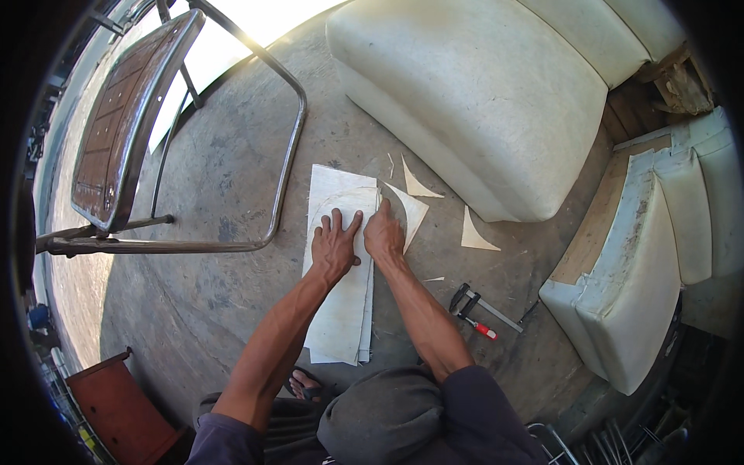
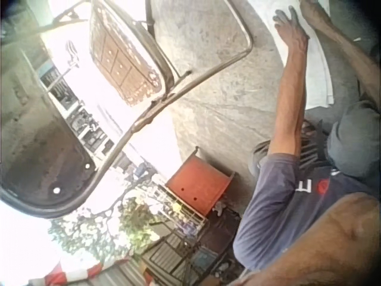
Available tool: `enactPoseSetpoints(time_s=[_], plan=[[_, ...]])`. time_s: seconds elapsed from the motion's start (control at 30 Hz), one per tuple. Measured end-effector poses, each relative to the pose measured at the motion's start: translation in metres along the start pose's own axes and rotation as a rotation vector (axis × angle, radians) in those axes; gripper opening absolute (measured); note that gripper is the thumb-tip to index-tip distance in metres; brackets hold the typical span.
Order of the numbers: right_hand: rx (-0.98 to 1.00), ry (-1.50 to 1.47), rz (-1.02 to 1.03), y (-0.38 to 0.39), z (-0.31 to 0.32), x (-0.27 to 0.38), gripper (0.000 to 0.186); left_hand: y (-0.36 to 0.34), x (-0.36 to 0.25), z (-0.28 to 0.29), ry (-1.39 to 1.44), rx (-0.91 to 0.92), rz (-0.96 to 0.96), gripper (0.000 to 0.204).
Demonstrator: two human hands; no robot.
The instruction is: The person traces the outline of a wooden furniture component onto a piece of light-colored upholstery fabric and then cuts the fabric using a knife.
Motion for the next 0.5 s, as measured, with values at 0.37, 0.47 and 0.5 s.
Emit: enactPoseSetpoints(time_s=[0.37,0.47,0.5], plan=[[0.117,0.041,-0.105,0.009,0.017,0.022,0.050,-0.017,0.003,-0.011,0.032,0.083,-0.022,0.120],[0.190,0.081,-0.098,-0.004,0.020,0.024,0.048,-0.017,0.003,-0.013,0.054,0.102,-0.022,0.117],[0.214,0.095,-0.093,-0.006,0.023,0.024,0.047,-0.017,0.002,-0.005,0.074,0.126,-0.019,0.115]])
Point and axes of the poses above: each hand's wrist, its own y-axis away from the middle knuckle, its own z-axis out of the back of the hand, x = y × z, the point moved 5 cm from there along -y, towards the middle knuckle, and after that the axes turned 8 degrees about y, right-handed, at the moved point
